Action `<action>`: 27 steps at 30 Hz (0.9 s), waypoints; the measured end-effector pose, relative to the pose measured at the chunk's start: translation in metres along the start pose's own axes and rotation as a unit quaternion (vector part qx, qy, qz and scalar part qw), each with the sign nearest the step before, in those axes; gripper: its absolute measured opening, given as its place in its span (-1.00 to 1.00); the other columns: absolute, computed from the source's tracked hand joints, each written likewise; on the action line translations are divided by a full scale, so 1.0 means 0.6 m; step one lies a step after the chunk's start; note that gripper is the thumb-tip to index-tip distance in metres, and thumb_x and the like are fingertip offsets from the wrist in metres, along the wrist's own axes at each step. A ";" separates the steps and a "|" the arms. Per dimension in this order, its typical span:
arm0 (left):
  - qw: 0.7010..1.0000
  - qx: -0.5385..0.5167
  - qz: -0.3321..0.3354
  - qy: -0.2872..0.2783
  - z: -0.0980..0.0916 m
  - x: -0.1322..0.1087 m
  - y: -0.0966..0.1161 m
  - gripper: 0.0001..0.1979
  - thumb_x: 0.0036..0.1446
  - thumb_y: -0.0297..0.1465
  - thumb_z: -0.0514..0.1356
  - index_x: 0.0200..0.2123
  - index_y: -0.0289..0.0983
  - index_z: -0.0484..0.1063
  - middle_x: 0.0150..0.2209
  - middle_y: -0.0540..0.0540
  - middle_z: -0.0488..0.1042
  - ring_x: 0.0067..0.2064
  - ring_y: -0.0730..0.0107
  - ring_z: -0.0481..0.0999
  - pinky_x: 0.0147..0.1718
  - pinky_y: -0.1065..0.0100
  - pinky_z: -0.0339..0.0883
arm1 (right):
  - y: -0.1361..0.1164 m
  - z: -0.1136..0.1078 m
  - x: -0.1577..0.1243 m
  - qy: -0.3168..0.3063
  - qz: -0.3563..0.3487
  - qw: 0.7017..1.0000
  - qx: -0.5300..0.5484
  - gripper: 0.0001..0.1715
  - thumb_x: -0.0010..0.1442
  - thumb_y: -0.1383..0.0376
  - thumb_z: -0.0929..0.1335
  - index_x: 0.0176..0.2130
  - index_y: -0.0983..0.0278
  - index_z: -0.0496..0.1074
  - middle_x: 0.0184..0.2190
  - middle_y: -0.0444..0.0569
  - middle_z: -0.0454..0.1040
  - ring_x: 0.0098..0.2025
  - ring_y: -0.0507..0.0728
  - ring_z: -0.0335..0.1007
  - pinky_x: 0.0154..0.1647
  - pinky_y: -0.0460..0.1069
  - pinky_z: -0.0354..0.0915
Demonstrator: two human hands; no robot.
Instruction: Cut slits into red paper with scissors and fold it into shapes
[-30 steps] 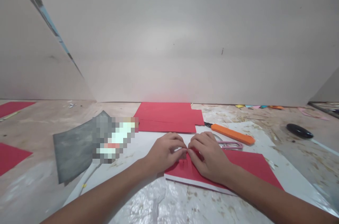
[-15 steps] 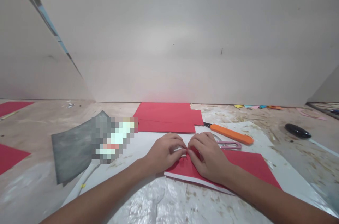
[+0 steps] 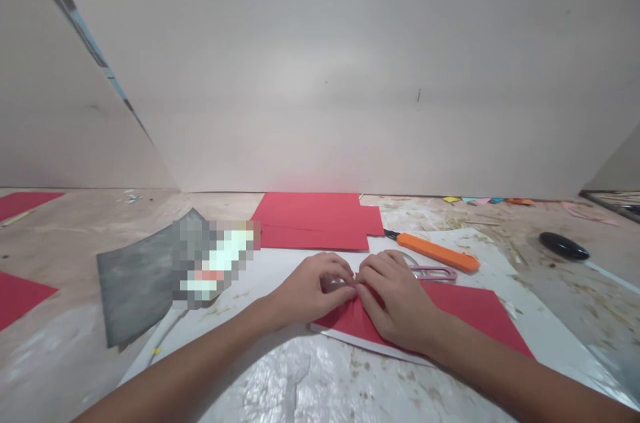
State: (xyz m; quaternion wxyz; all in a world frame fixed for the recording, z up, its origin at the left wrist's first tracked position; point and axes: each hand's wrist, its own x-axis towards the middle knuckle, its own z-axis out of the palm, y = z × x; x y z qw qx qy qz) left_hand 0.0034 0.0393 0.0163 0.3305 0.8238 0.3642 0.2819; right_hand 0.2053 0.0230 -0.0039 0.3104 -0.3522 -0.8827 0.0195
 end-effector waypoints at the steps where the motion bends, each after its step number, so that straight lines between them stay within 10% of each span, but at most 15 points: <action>1: 1.000 0.001 -0.003 0.001 0.001 0.000 0.000 -0.92 0.15 -0.40 0.24 -0.33 -0.22 0.55 -0.20 -0.06 0.54 -0.19 0.35 0.51 -0.27 0.39 0.39 | 0.000 0.000 0.000 -0.003 0.002 1.000 0.000 -0.83 0.27 0.45 0.21 -0.31 0.28 0.34 -0.34 -0.01 0.40 -0.28 0.14 0.22 -0.17 0.12 0.10; 27: 1.000 -0.020 0.022 -0.008 0.012 -0.005 -0.010 -0.79 0.29 -0.42 0.10 -0.35 -0.26 0.50 -0.26 -0.05 0.52 -0.17 0.36 0.46 -0.11 0.35 0.31 | -0.005 -0.005 -0.002 0.024 -0.004 1.000 0.013 -0.90 0.22 0.43 0.27 -0.34 0.26 0.27 -0.35 -0.04 0.39 -0.30 0.14 0.19 -0.19 0.09 0.09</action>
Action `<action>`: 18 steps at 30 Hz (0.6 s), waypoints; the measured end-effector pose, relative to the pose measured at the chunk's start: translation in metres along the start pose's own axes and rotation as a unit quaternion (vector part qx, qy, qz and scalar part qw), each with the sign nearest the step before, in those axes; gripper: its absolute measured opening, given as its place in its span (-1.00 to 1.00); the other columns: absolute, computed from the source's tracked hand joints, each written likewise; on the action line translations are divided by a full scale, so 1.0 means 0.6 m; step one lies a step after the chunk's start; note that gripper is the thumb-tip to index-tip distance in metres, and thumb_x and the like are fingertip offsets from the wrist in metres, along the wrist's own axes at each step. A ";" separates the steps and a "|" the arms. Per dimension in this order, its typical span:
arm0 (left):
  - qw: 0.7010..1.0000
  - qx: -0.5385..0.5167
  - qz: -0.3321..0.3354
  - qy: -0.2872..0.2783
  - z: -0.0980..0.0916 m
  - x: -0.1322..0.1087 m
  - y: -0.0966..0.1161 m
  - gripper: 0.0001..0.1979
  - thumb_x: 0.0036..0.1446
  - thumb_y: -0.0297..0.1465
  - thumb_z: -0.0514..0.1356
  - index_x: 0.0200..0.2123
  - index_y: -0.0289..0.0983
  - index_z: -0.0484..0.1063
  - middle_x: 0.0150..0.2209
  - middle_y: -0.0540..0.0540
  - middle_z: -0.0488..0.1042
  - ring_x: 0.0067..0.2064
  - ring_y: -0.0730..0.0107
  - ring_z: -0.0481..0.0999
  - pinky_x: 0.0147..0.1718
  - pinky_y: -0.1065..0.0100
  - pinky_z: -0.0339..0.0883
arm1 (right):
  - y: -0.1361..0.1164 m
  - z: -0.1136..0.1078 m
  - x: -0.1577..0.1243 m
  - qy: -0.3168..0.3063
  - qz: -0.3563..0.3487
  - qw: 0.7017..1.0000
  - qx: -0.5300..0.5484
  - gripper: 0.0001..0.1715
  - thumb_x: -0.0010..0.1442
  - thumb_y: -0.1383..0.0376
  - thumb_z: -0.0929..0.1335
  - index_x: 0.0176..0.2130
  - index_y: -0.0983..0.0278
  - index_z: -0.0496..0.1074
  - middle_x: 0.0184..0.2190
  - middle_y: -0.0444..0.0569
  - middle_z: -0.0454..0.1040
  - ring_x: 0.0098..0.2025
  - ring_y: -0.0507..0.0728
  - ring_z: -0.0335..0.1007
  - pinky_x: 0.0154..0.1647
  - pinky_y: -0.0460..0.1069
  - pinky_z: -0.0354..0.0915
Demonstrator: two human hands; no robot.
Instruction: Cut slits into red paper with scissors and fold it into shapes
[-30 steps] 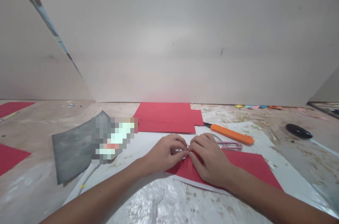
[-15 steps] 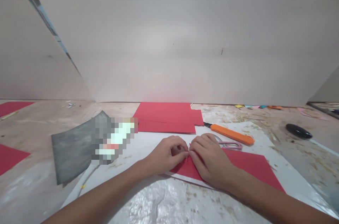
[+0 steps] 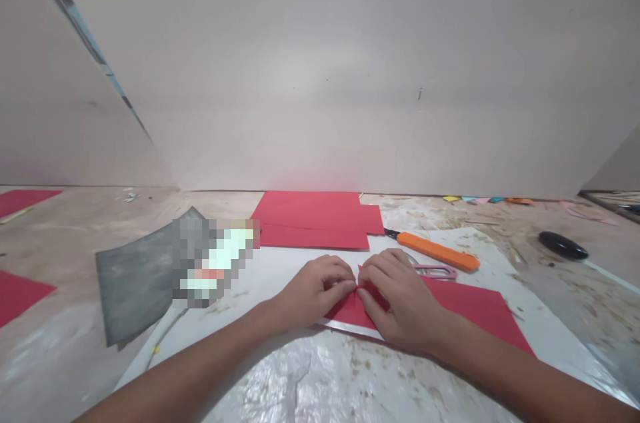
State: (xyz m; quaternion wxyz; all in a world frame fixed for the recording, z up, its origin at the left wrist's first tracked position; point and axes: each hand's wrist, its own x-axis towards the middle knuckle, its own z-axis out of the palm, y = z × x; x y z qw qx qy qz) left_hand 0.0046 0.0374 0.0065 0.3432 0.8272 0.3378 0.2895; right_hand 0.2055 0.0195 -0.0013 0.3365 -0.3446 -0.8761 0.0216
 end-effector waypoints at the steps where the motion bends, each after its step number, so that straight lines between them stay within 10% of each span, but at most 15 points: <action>1: 1.000 0.008 0.001 0.001 0.001 0.000 0.000 -0.78 0.30 -0.42 0.09 -0.35 -0.26 0.50 -0.26 -0.04 0.52 -0.17 0.36 0.46 -0.09 0.35 0.31 | 0.000 0.000 0.000 0.002 0.002 1.000 -0.001 -0.90 0.23 0.43 0.27 -0.34 0.26 0.27 -0.36 -0.04 0.39 -0.30 0.14 0.19 -0.19 0.09 0.09; 13: 0.996 0.087 -0.003 0.033 0.015 -0.006 -0.002 -0.72 0.31 -0.45 0.02 -0.24 -0.17 0.55 -0.15 0.03 0.57 -0.11 0.33 0.42 -0.07 0.31 0.28 | 0.007 0.006 -0.005 0.018 0.022 1.000 -0.005 -0.89 0.26 0.42 0.29 -0.33 0.26 0.31 -0.38 -0.09 0.44 -0.30 0.12 0.23 -0.17 0.08 0.09; 18: 0.994 0.105 -0.014 0.037 0.019 -0.009 0.009 -0.69 0.31 -0.47 -0.02 -0.40 -0.20 0.47 -0.39 0.03 0.54 -0.25 0.34 0.40 -0.18 0.33 0.29 | 0.010 0.011 -0.005 0.036 0.022 0.999 -0.002 -0.89 0.25 0.43 0.31 -0.33 0.25 0.34 -0.39 -0.10 0.46 -0.31 0.12 0.25 -0.17 0.08 0.10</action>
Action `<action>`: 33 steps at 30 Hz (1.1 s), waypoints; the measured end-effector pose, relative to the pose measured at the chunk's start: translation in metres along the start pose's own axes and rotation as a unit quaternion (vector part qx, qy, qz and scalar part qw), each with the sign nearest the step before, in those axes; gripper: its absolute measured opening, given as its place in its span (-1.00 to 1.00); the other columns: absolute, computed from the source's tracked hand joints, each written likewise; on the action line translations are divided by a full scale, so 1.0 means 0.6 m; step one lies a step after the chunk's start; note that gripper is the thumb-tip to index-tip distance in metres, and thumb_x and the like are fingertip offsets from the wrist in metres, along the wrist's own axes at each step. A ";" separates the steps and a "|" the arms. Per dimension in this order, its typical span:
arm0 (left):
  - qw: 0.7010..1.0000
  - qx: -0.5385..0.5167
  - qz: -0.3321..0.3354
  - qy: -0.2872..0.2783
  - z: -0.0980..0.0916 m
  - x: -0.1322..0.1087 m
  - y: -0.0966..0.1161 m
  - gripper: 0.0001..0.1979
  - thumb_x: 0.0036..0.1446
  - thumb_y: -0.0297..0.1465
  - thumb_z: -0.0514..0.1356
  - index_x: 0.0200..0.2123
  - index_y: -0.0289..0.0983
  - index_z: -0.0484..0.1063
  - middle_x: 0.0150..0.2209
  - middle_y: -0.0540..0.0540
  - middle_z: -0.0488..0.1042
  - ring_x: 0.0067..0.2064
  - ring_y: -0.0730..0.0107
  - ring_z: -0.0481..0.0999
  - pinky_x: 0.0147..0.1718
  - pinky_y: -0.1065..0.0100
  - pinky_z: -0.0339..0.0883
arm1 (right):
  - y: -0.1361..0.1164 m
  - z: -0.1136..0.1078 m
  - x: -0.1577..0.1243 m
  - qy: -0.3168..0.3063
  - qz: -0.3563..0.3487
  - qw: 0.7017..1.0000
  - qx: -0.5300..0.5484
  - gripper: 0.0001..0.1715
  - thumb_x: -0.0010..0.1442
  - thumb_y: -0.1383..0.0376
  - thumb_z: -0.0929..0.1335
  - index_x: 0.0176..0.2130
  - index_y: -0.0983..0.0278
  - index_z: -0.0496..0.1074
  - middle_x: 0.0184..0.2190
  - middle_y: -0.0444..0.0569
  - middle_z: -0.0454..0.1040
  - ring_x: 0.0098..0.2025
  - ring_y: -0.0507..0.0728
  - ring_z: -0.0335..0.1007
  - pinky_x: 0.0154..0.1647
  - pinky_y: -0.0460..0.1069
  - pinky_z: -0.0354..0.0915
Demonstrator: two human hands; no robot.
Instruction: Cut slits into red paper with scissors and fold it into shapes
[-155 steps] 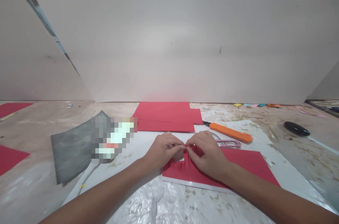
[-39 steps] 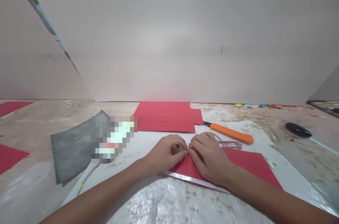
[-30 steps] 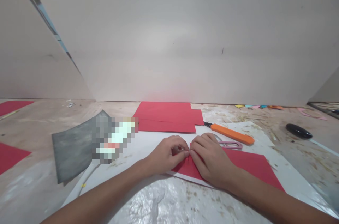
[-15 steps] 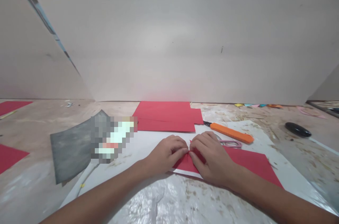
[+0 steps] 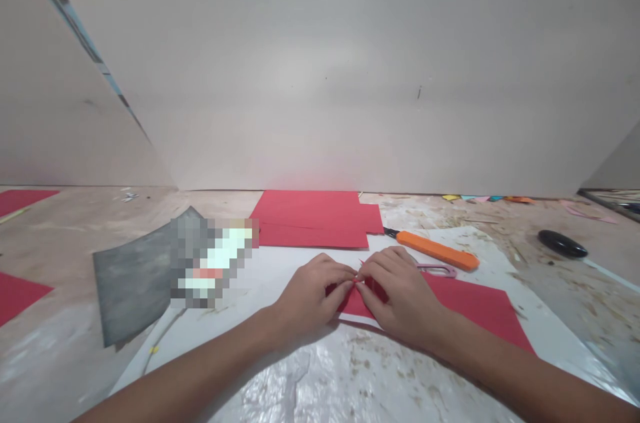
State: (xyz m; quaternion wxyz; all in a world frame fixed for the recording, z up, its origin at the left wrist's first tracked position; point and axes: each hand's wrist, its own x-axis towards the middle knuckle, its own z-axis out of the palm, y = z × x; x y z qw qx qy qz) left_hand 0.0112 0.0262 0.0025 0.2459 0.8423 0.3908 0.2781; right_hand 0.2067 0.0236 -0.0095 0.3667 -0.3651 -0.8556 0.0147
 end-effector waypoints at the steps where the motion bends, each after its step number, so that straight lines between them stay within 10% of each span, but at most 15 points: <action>1: 1.000 0.004 -0.002 0.004 0.001 0.000 0.002 -0.70 0.29 -0.47 0.00 -0.41 -0.20 0.47 -0.41 0.03 0.53 -0.26 0.33 0.40 -0.20 0.32 0.29 | 0.000 0.001 0.000 0.003 0.000 1.000 0.001 -0.88 0.24 0.44 0.31 -0.34 0.25 0.34 -0.40 -0.10 0.46 -0.31 0.12 0.25 -0.18 0.08 0.10; 33: 0.996 -0.069 -0.025 0.056 0.001 0.001 -0.010 -0.85 0.01 -0.57 0.22 -0.43 -0.20 0.51 -0.35 0.03 0.60 -0.26 0.33 0.49 -0.19 0.30 0.36 | -0.015 0.003 -0.003 -0.049 0.051 0.997 0.038 -0.85 0.15 0.46 0.31 -0.36 0.24 0.26 -0.39 -0.07 0.36 -0.29 0.15 0.21 -0.26 0.07 0.12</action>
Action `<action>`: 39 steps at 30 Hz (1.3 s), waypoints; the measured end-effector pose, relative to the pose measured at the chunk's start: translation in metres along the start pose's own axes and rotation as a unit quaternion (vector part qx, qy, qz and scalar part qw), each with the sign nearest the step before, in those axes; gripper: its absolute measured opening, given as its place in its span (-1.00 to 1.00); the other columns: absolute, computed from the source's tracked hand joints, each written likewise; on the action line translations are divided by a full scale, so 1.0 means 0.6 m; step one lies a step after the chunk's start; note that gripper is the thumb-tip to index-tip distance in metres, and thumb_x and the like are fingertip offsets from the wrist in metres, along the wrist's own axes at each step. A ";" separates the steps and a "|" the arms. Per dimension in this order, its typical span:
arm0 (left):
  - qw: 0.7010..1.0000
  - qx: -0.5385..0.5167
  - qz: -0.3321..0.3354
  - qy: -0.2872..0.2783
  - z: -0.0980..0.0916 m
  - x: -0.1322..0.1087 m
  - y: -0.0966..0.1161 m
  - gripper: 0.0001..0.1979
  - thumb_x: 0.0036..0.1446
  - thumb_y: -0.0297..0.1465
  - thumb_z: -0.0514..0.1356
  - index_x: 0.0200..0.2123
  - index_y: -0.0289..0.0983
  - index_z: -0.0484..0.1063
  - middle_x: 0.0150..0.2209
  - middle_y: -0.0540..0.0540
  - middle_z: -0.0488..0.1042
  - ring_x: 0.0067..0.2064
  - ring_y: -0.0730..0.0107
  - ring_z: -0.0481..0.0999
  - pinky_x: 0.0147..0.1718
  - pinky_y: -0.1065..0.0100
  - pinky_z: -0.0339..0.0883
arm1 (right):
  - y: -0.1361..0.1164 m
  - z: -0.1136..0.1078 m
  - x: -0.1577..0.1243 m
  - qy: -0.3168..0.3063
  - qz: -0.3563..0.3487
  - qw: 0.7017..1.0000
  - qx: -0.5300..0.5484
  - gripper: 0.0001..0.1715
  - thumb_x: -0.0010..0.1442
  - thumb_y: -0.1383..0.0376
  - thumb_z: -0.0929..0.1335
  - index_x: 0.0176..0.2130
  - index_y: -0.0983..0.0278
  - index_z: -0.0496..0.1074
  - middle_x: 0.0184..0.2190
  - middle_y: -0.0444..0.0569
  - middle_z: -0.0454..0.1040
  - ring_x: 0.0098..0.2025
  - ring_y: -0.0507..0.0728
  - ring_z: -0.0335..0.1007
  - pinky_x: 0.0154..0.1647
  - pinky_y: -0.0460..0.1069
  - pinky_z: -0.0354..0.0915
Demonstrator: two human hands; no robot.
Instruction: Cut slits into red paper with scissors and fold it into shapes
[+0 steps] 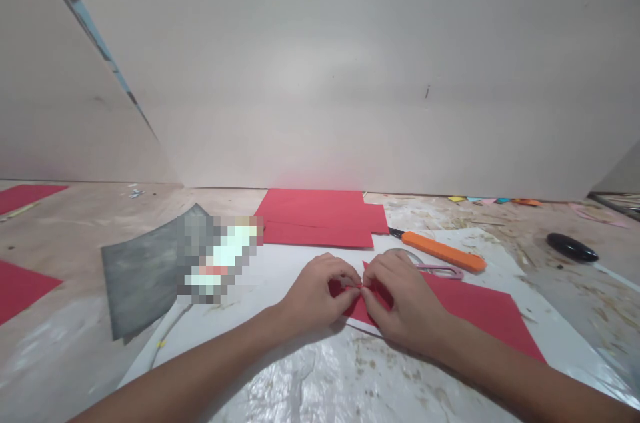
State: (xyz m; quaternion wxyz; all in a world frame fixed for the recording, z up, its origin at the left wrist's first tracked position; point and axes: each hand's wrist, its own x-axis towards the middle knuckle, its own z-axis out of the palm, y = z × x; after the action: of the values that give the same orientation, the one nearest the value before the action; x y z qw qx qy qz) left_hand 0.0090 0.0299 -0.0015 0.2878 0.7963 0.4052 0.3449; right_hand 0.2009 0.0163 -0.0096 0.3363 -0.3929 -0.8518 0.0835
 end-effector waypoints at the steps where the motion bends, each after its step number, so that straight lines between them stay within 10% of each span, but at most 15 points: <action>1: 1.000 0.002 0.003 0.002 0.001 0.000 -0.001 -0.86 0.01 -0.56 0.23 -0.43 -0.20 0.51 -0.35 0.03 0.59 -0.26 0.33 0.49 -0.17 0.29 0.35 | -0.001 0.000 0.000 -0.002 0.003 1.000 -0.002 -0.85 0.16 0.46 0.31 -0.36 0.24 0.26 -0.39 -0.07 0.36 -0.29 0.15 0.20 -0.26 0.07 0.12; 32: 0.992 0.038 0.105 -0.063 -0.009 -0.004 0.009 -0.71 0.34 -0.46 -0.01 -0.23 -0.22 0.52 -0.22 -0.05 0.59 -0.19 0.32 0.46 -0.04 0.24 0.25 | -0.005 -0.023 0.006 -0.002 -0.068 0.996 -0.064 -0.88 0.20 0.43 0.27 -0.38 0.26 0.30 -0.41 -0.04 0.34 -0.33 0.14 0.17 -0.25 0.08 0.10; 39: 0.997 0.030 0.072 -0.025 -0.003 -0.004 0.001 -0.93 0.19 -0.41 0.21 -0.32 -0.20 0.51 -0.28 -0.03 0.57 -0.19 0.28 0.46 -0.08 0.24 0.30 | -0.008 -0.017 0.005 -0.016 -0.065 0.994 -0.089 -0.79 0.28 0.44 0.20 -0.40 0.26 0.25 -0.43 -0.05 0.31 -0.35 0.13 0.14 -0.25 0.08 0.08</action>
State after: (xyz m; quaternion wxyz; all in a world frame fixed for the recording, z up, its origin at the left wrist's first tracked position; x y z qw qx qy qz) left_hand 0.0070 0.0281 -0.0011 0.2480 0.8400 0.3496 0.3327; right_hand 0.2033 0.0142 0.0017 0.2909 -0.3641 -0.8847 -0.0084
